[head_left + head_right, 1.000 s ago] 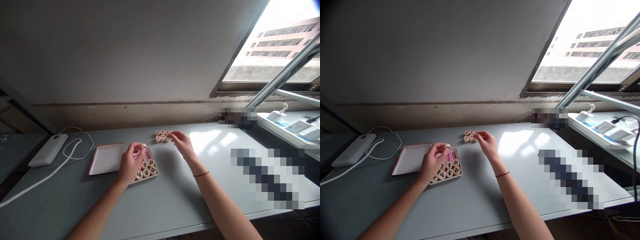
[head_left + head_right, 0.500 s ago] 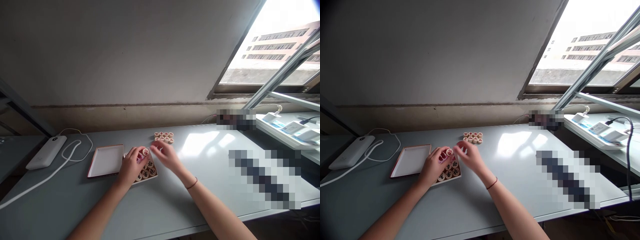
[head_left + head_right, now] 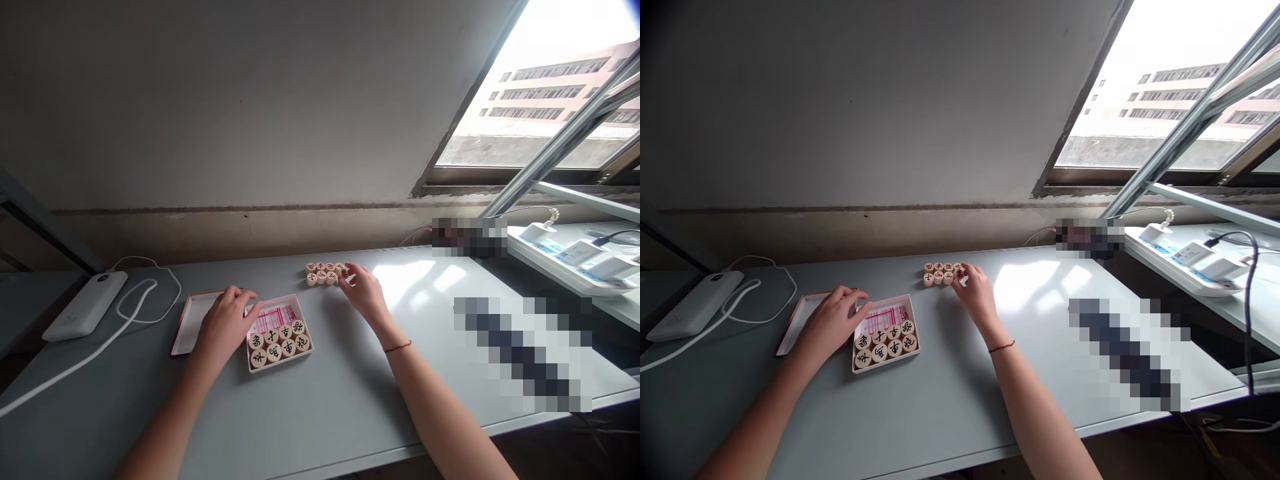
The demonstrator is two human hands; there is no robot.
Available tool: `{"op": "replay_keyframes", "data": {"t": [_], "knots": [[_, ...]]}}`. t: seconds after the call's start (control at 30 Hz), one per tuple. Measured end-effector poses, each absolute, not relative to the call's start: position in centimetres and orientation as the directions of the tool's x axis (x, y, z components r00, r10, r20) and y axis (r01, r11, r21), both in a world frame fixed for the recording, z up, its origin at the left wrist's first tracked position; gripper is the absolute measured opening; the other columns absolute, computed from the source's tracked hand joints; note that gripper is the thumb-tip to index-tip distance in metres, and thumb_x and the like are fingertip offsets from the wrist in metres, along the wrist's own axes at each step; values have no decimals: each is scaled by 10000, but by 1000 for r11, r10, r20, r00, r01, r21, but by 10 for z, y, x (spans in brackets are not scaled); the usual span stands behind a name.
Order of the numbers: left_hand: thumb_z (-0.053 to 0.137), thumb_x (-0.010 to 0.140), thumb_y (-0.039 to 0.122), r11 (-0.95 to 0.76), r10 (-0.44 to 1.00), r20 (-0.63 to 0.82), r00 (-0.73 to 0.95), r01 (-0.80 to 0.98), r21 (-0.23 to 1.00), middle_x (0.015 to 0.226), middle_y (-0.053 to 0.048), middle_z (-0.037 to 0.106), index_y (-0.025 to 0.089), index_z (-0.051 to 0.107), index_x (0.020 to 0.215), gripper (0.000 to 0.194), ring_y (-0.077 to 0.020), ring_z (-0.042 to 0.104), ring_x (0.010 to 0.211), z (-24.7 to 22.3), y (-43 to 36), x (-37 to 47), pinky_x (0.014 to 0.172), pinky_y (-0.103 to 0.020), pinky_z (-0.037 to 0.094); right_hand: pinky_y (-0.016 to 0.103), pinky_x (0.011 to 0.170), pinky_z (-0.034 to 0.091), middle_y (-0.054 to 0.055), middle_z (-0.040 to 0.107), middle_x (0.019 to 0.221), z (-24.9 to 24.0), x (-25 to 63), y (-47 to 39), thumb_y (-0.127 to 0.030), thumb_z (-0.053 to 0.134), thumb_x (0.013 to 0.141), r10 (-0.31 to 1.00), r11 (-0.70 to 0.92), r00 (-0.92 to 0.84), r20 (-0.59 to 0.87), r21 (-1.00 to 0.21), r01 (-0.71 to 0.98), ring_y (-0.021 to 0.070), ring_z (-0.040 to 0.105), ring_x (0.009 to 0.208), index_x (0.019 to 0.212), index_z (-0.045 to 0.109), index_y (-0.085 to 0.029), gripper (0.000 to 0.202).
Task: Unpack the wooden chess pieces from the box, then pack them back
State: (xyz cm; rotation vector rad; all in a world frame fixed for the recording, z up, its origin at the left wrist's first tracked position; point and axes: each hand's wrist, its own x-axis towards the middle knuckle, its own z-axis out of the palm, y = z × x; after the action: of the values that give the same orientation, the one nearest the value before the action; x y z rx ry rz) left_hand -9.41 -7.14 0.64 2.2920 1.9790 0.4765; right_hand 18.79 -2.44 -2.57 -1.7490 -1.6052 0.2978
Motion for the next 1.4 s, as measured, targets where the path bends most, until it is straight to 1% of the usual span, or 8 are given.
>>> {"op": "replay_keyframes", "data": {"t": [0.17, 0.53, 0.73, 0.87, 1.03, 1.17, 1.27, 1.4], "knots": [[437, 878, 439, -12, 999, -40, 25, 953, 303, 1031, -65, 596, 267, 628, 1040, 303, -222, 636, 785, 6, -69, -109, 671, -319, 467, 275, 610, 399, 51, 642, 947, -39, 194, -20, -248, 503, 806, 960, -4, 156, 231, -546, 838, 152, 544, 660, 944, 612, -210, 179], [393, 859, 281, -60, 994, -71, 82, 960, 273, 815, -15, 709, 269, 605, 1038, 277, -225, 655, 751, 2, -65, -100, 633, -281, 420, 252, 575, 345, 49, 629, 932, -45, 195, -17, -197, 494, 792, 961, 1, 138, 240, -501, 865, 147, 508, 629, 975, 585, -227, 206], [344, 893, 282, -66, 996, -48, 77, 977, 204, 884, -25, 731, 274, 624, 964, 289, -241, 665, 778, -2, -63, -98, 610, -281, 384, 264, 610, 369, 53, 620, 930, -43, 194, -18, -205, 499, 800, 966, -30, 156, 209, -504, 863, 157, 518, 654, 998, 585, -217, 216], [320, 921, 303, -63, 998, -18, 67, 982, 176, 864, -40, 731, 274, 625, 1003, 318, -248, 670, 763, -6, -63, -93, 594, -277, 378, 286, 642, 395, 91, 599, 975, -32, 185, -25, -258, 473, 834, 930, 34, 165, 327, -524, 851, 180, 546, 710, 1042, 592, -202, 246], [328, 935, 301, -64, 998, -10, 67, 981, 184, 821, -47, 718, 264, 631, 1012, 314, -241, 665, 757, -10, -64, -86, 609, -275, 396, 243, 570, 377, 36, 640, 789, -16, 150, -47, -309, 429, 892, 954, 300, -206, 219, -699, 649, 137, 522, 601, 994, 632, -211, 247], [370, 921, 295, -148, 989, 52, 140, 958, 246, 911, -46, 682, 256, 627, 1058, 294, -218, 639, 800, -6, -66, -89, 687, -288, 446, 226, 505, 287, 12, 620, 644, -18, 131, -57, -207, 454, 840, 937, 289, -349, 36, -644, 709, 106, 433, 512, 768, 658, -188, 217], [401, 904, 309, -349, 935, 165, 314, 896, 274, 925, -62, 613, 223, 681, 889, 293, -222, 587, 886, 1, -69, -94, 806, -329, 450, 220, 513, 276, 12, 633, 646, -21, 129, -58, -134, 447, 800, 939, 290, -343, 30, -604, 742, 102, 434, 529, 726, 655, -182, 226], [410, 897, 368, -391, 910, 0, 414, 862, 323, 914, -52, 576, 222, 674, 678, 372, -235, 532, 949, 10, -77, -92, 854, -386, 428, 221, 516, 277, 20, 661, 670, -21, 131, -56, -110, 441, 791, 944, 291, -326, 45, -579, 762, 108, 454, 540, 741, 670, -183, 246]]}}
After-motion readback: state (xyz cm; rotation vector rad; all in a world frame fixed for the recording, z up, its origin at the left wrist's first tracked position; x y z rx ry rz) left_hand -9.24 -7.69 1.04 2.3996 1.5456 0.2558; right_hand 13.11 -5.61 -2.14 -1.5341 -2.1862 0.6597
